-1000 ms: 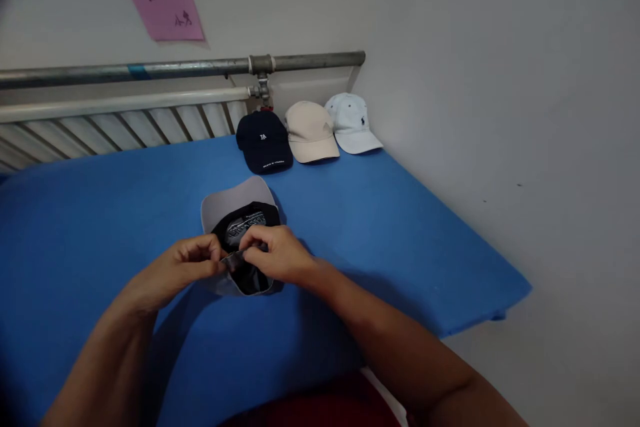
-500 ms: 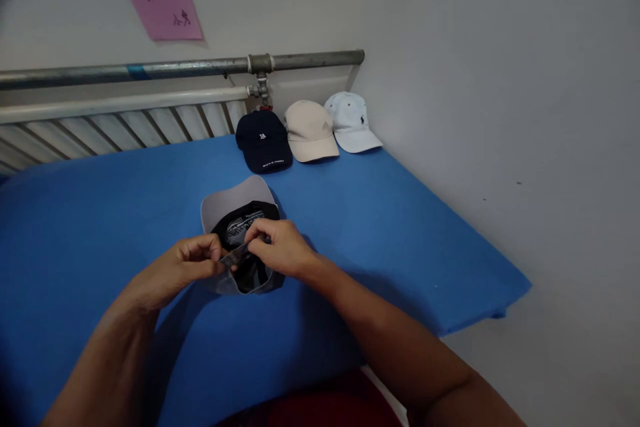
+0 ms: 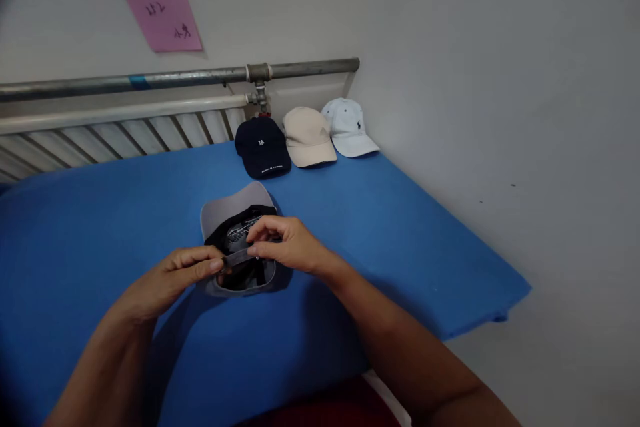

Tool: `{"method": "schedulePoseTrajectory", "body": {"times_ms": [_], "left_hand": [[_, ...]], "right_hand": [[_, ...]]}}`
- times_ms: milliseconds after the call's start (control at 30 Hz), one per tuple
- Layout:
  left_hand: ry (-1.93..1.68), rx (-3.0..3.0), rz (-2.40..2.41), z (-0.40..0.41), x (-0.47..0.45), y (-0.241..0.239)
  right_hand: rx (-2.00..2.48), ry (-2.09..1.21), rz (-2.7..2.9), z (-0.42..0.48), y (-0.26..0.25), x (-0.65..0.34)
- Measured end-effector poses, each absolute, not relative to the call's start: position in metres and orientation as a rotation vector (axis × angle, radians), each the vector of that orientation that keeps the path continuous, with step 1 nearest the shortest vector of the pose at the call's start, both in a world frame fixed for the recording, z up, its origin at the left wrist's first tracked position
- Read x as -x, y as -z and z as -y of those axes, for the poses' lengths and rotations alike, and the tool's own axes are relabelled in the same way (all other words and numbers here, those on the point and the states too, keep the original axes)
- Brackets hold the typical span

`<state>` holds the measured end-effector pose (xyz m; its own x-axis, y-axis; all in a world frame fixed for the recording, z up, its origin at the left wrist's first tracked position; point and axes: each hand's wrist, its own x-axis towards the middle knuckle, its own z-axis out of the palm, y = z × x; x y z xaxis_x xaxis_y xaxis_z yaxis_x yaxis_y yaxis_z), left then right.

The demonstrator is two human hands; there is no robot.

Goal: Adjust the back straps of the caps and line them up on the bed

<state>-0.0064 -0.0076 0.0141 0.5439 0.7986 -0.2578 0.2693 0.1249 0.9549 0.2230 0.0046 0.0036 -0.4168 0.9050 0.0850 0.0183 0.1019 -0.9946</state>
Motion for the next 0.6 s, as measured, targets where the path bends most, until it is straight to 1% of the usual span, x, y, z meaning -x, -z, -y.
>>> {"method": "schedulePoseTrajectory", "body": {"times_ms": [100, 167, 233, 367, 433, 500, 600], "left_hand": [[-0.490, -1.497, -0.929, 0.009, 0.010, -0.017], [-0.476, -1.561, -0.859, 0.010, 0.014, -0.020], [-0.458, -1.612, -0.784, 0.011, 0.018, -0.023], [-0.465, -1.682, -0.644, 0.013, 0.022, -0.031], [-0.476, -1.717, -0.543, 0.015, 0.023, -0.035], [-0.448, -1.734, -0.470, 0.017, 0.026, -0.037], [-0.408, -1.714, -0.449, 0.021, 0.036, -0.027]], "right_hand": [[0.882, -1.473, 1.583, -0.006, -0.005, -0.228], [0.889, -1.427, 1.621, -0.009, -0.004, -0.232], [0.932, -1.267, 1.694, -0.014, -0.002, -0.236], [0.993, -0.719, 1.956, -0.027, 0.009, -0.246], [1.029, -0.514, 2.075, -0.031, 0.015, -0.249], [1.075, -0.417, 2.153, -0.033, 0.022, -0.248], [1.108, -0.370, 2.246, -0.033, 0.030, -0.245]]}}
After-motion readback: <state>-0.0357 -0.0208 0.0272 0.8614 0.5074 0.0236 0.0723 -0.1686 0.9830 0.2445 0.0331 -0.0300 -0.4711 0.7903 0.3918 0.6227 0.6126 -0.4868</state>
